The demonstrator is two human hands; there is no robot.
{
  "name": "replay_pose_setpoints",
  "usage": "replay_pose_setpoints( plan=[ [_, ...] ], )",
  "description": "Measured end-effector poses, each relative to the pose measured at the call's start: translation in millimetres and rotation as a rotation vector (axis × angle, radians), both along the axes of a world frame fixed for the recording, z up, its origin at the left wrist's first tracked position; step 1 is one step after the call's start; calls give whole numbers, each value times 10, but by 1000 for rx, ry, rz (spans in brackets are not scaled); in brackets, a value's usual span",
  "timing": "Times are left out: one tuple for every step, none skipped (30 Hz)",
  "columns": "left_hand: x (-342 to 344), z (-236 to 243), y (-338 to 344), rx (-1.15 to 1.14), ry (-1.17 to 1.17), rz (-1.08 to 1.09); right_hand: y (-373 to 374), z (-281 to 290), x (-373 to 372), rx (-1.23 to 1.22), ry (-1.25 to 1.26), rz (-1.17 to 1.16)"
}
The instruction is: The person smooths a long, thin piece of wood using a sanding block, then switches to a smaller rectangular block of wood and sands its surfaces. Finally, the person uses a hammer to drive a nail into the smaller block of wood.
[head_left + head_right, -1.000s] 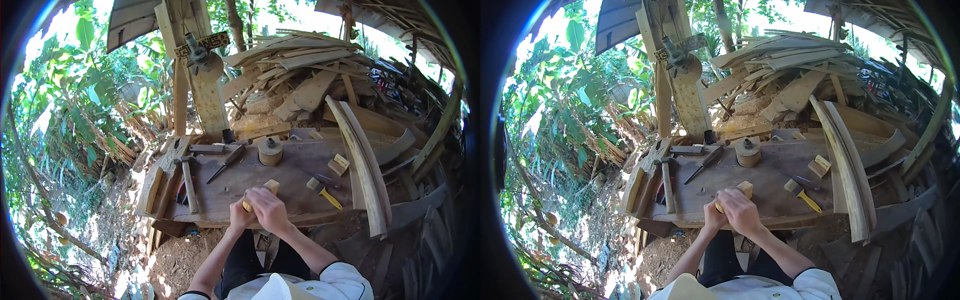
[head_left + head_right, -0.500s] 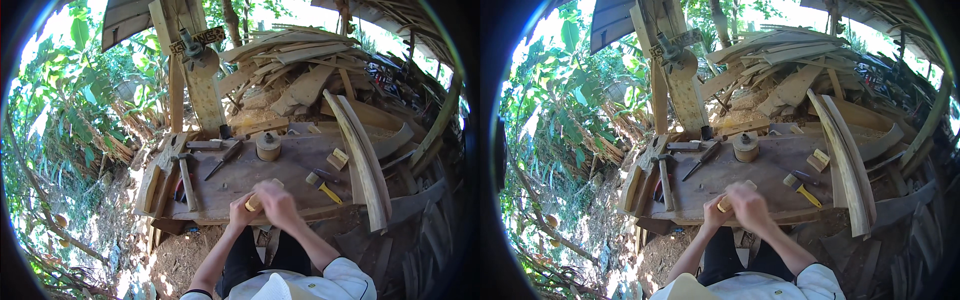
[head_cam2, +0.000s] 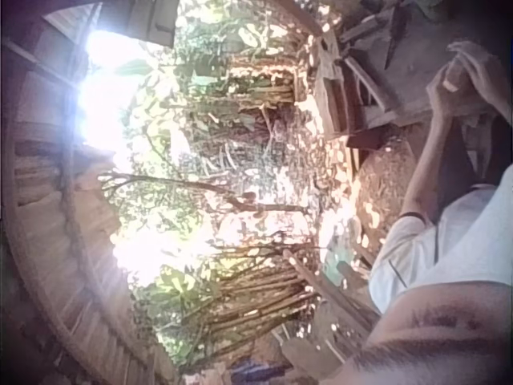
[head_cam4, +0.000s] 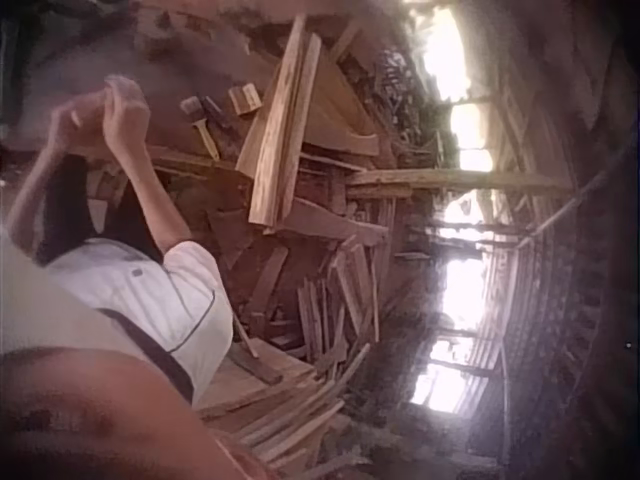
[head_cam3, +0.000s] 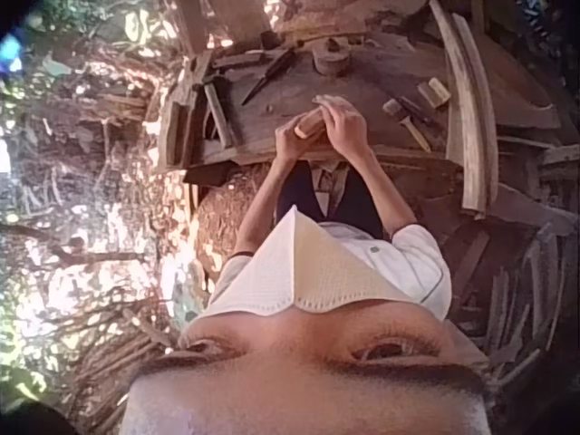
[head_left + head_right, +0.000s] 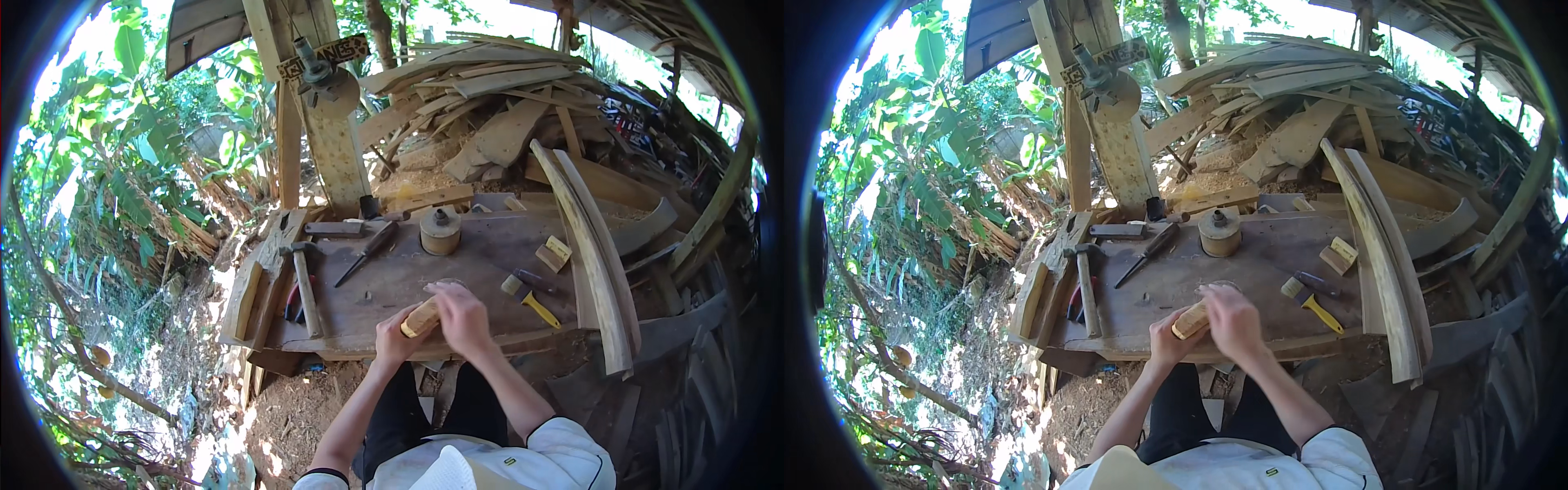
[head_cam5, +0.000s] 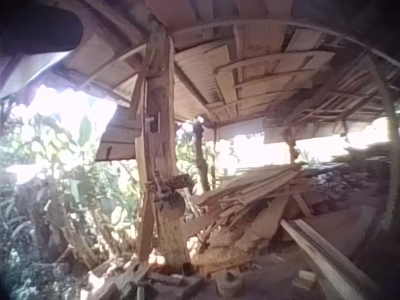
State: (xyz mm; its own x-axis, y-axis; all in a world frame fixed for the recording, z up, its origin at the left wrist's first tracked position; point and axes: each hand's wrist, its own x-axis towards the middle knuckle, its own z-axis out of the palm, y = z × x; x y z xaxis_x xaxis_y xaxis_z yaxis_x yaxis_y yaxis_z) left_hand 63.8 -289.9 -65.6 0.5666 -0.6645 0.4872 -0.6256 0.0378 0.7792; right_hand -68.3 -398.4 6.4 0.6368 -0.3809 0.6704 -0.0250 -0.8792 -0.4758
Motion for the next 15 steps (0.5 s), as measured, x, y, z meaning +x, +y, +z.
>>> replay_pose_setpoints(
  plan=[
    [58,-50,25,-18,-54,-11,105,9,57,-14,-14,-19],
    [133,-140,71,-29,-109,-23,253,-20,90,-41,-77,113],
    [196,-229,112,-40,-164,-36,233,-4,101,-30,-75,132],
    [158,-197,76,-45,-126,-25,131,-28,48,-15,-62,131],
    [74,-100,30,-49,-86,-16,23,-42,-22,0,-47,128],
    [5,-4,3,-53,-46,-8,-119,-59,-53,23,-16,-26],
    [6,-2,13,-44,-46,-9,-82,-40,-43,19,-23,-28],
    [15,1,31,-36,-47,-10,0,-34,-26,15,-29,-30],
    [22,2,47,-27,-47,-12,97,-35,-9,11,-36,-32],
    [64,-27,32,-47,-88,-32,233,-61,-18,-1,-101,122],
    [123,-104,75,-53,-132,-43,215,-61,-13,1,-110,150],
    [175,-180,116,-59,-176,-54,139,-72,-22,3,-119,179],
    [138,-153,78,-44,-129,-24,11,-130,-68,6,-116,188],
    [60,-68,4,-34,-79,2,-180,-144,-64,-59,-152,34],
    [-14,19,-47,-23,-30,28,-169,-222,-98,-41,-149,-11]
  ],
)
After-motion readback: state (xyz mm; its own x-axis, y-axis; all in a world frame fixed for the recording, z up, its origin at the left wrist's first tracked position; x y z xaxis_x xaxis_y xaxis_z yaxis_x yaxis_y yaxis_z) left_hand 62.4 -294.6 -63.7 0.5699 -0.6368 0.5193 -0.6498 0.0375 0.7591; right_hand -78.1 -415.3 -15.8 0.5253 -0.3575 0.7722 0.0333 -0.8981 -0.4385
